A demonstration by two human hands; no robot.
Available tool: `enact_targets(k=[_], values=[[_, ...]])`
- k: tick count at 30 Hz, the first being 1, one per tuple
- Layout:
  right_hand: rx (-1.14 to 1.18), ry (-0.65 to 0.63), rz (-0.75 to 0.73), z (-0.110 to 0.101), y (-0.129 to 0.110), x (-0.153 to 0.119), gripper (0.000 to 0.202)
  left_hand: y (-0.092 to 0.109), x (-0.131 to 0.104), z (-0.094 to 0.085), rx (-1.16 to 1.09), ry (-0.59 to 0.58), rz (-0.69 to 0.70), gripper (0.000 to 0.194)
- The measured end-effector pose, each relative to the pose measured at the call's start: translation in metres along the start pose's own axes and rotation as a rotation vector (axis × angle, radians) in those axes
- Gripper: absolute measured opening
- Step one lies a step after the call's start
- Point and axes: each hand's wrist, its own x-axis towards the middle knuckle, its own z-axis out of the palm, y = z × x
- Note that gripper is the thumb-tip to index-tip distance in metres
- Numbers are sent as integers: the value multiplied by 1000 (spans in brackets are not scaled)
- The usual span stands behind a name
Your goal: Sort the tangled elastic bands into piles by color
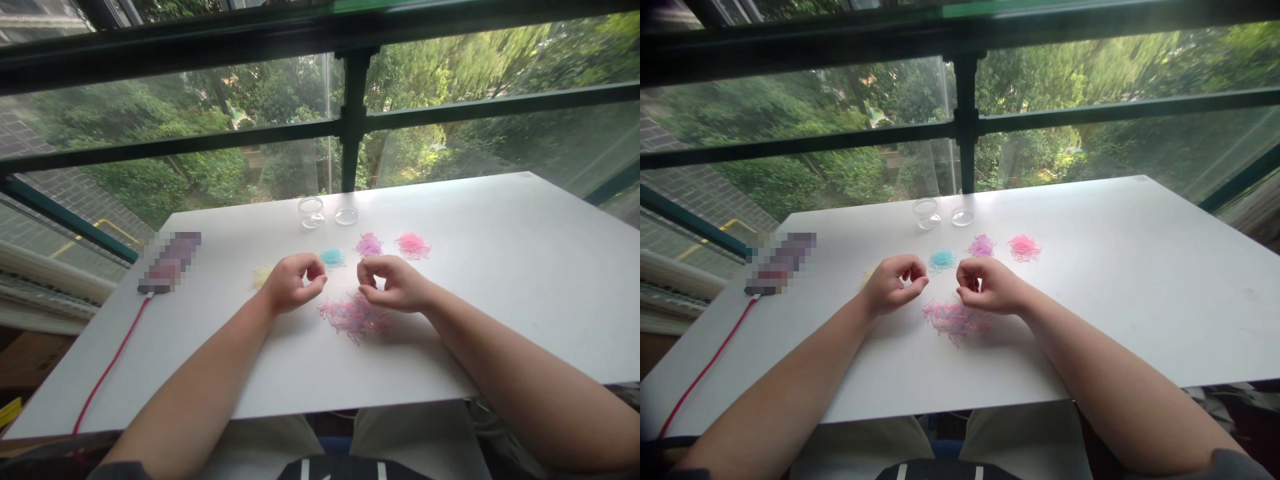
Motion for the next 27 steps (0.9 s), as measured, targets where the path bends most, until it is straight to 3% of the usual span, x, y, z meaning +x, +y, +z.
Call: enact_targets(k=[5,9,13,27], values=[[50,5,-7,4,3,0,10,2,-1,3,-8,1,17,7],[94,-25,23,11,3,1,31,11,0,10,-29,-58,87,9],[34,-16,20,14,2,2,6,13,0,12,-20,-64,131,10],[48,-29,-21,11,-3,2,13,12,-1,15,-43,-69,128,4]])
